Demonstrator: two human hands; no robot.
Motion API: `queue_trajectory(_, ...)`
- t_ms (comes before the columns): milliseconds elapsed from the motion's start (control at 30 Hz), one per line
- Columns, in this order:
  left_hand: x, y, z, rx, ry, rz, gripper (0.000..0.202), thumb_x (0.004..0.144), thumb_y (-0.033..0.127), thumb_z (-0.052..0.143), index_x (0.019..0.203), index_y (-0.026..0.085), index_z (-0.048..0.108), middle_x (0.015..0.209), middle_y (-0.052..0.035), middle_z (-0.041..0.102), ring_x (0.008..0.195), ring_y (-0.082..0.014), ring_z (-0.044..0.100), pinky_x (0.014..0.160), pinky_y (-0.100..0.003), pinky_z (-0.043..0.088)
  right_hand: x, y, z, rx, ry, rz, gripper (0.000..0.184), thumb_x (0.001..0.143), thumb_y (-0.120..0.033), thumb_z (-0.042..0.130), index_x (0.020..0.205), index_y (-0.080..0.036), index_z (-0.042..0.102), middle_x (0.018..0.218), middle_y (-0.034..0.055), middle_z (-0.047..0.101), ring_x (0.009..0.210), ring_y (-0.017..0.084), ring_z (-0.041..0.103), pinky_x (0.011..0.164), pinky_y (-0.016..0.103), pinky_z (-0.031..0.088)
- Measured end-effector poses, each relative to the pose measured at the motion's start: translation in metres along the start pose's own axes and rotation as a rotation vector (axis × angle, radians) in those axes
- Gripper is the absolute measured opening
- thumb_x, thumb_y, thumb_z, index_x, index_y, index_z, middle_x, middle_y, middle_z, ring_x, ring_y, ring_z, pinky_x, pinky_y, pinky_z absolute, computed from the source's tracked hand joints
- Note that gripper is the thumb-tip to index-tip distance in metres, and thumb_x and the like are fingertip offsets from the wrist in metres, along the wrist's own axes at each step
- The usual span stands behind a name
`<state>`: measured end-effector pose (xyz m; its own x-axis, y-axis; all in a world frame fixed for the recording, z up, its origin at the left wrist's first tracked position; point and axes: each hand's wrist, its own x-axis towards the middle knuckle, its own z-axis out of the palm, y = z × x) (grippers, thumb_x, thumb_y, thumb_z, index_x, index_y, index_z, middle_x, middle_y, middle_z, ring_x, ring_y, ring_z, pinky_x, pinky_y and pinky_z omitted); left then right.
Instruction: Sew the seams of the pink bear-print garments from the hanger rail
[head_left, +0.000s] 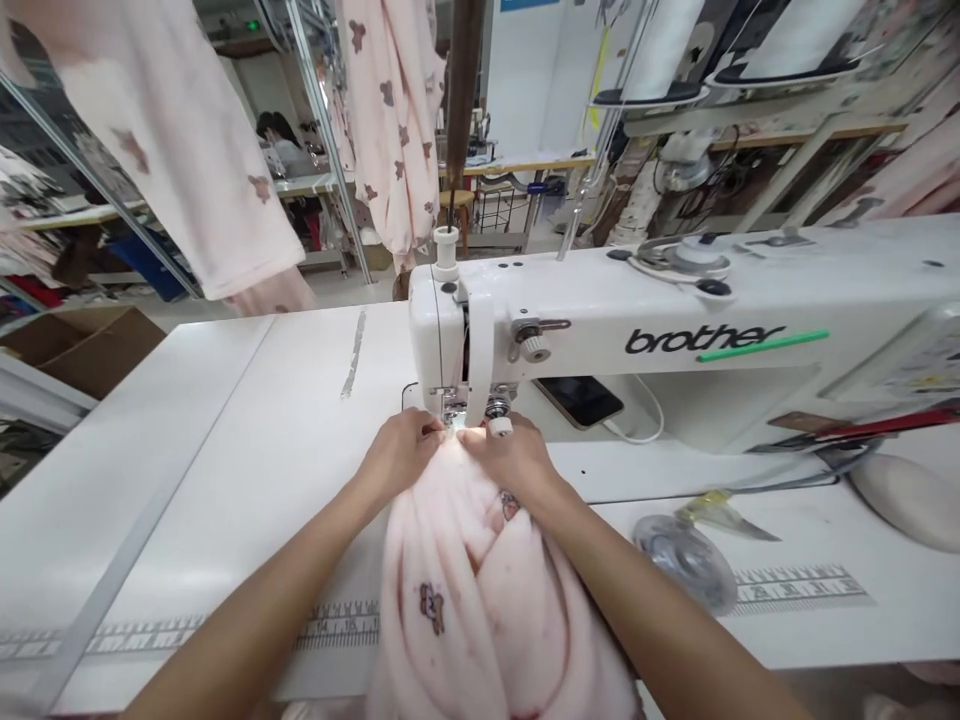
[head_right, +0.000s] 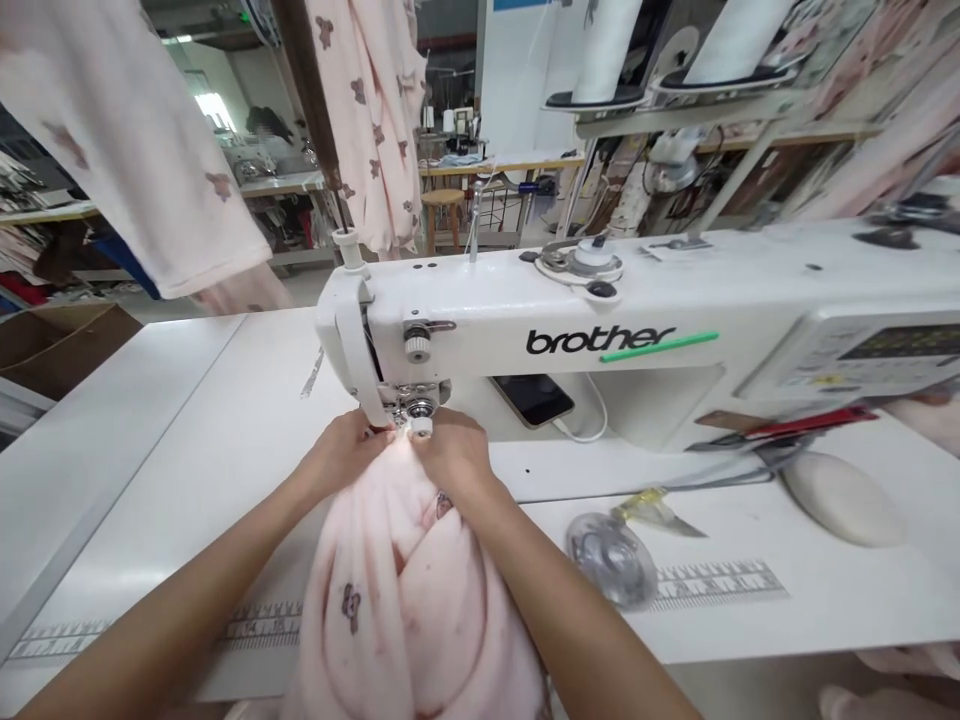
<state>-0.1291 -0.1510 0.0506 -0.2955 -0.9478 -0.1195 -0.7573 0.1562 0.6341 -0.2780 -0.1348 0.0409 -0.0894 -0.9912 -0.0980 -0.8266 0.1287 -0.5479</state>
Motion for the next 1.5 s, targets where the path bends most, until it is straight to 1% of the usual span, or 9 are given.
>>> queue_trajectory(167, 0.003, 0.006, -0.001, 0.074, 0.011, -0.049, 0.013, 0.077, 0.020, 0.046, 0.071, 0.017, 0.057, 0.078, -0.0019, 0.063, 0.072, -0.0173, 0.055, 0.057, -0.024, 0.032, -0.001, 0.000, 0.000, -0.019, 0.023, -0.009, 0.015, 0.079, -0.028, 0.053, 0.076, -0.018, 0.064, 0.070, 0.0034, 0.063, 0.066, 0.017, 0.056, 0.054, 0.023, 0.035)
queue_trajectory(333, 0.005, 0.003, 0.000, 0.050, 0.018, -0.085, 0.012, 0.076, 0.021, 0.048, 0.073, 0.017, 0.060, 0.079, -0.0019, 0.063, 0.075, -0.0176, 0.056, 0.057, -0.023, 0.032, 0.000, 0.002, 0.003, -0.013, 0.052, -0.055, 0.015, 0.080, -0.026, 0.052, 0.078, -0.017, 0.064, 0.075, 0.0033, 0.065, 0.066, 0.015, 0.056, 0.055, 0.021, 0.035)
queue_trajectory(500, 0.007, -0.002, 0.001, 0.078, 0.040, -0.044, 0.011, 0.075, 0.020, 0.048, 0.071, 0.016, 0.058, 0.074, -0.0020, 0.060, 0.072, -0.0174, 0.055, 0.056, -0.023, 0.033, 0.001, 0.004, 0.007, -0.015, 0.080, -0.071, 0.015, 0.080, -0.024, 0.051, 0.077, -0.016, 0.063, 0.078, 0.0039, 0.065, 0.066, 0.015, 0.055, 0.054, 0.021, 0.034)
queue_trajectory(733, 0.011, -0.005, 0.002, 0.054, 0.038, 0.004, 0.007, 0.075, 0.017, 0.049, 0.069, 0.017, 0.053, 0.070, -0.0015, 0.056, 0.072, -0.0167, 0.055, 0.057, -0.023, 0.034, 0.003, 0.003, 0.006, -0.041, 0.063, -0.061, 0.015, 0.081, -0.026, 0.052, 0.076, -0.017, 0.063, 0.075, 0.0022, 0.064, 0.063, 0.014, 0.053, 0.054, 0.023, 0.033)
queue_trajectory(833, 0.013, -0.005, 0.002, 0.052, 0.041, 0.007, 0.007, 0.075, 0.017, 0.049, 0.069, 0.017, 0.052, 0.069, -0.0011, 0.055, 0.071, -0.0164, 0.055, 0.057, -0.023, 0.034, 0.007, 0.003, 0.007, -0.059, 0.055, -0.052, 0.014, 0.079, -0.027, 0.053, 0.074, -0.018, 0.063, 0.072, 0.0020, 0.063, 0.060, 0.014, 0.052, 0.053, 0.023, 0.032)
queue_trajectory(967, 0.014, -0.006, 0.002, 0.043, 0.044, 0.008, 0.007, 0.075, 0.018, 0.049, 0.068, 0.017, 0.049, 0.068, -0.0005, 0.054, 0.072, -0.0166, 0.055, 0.056, -0.023, 0.033, 0.011, 0.004, 0.008, -0.084, 0.054, -0.042, 0.015, 0.079, -0.027, 0.054, 0.071, -0.016, 0.062, 0.073, 0.0039, 0.064, 0.062, 0.016, 0.054, 0.054, 0.024, 0.033)
queue_trajectory(1133, 0.013, -0.005, 0.004, 0.044, 0.084, 0.004, 0.011, 0.076, 0.015, 0.047, 0.066, 0.018, 0.041, 0.065, 0.0004, 0.052, 0.072, -0.0169, 0.055, 0.054, -0.023, 0.030, 0.012, 0.005, 0.012, -0.119, 0.082, -0.052, 0.019, 0.082, -0.028, 0.049, 0.076, -0.016, 0.062, 0.078, 0.0043, 0.065, 0.066, 0.016, 0.056, 0.056, 0.024, 0.034)
queue_trajectory(1333, 0.015, -0.004, 0.007, 0.132, 0.120, -0.004, 0.007, 0.077, 0.016, 0.047, 0.070, 0.017, 0.048, 0.066, -0.0007, 0.051, 0.068, -0.0174, 0.054, 0.052, -0.024, 0.030, 0.012, 0.006, 0.016, -0.181, 0.099, -0.075, 0.019, 0.083, -0.028, 0.050, 0.084, -0.016, 0.064, 0.084, 0.0069, 0.065, 0.075, 0.020, 0.057, 0.060, 0.026, 0.035)
queue_trajectory(1500, 0.017, -0.005, 0.008, 0.104, 0.142, 0.018, 0.006, 0.077, 0.016, 0.048, 0.076, 0.015, 0.054, 0.071, -0.0024, 0.056, 0.073, -0.0184, 0.056, 0.056, -0.024, 0.034, 0.012, 0.005, 0.017, -0.184, 0.106, -0.080, 0.026, 0.086, -0.034, 0.046, 0.084, -0.016, 0.064, 0.086, 0.0072, 0.066, 0.077, 0.020, 0.058, 0.060, 0.026, 0.035)
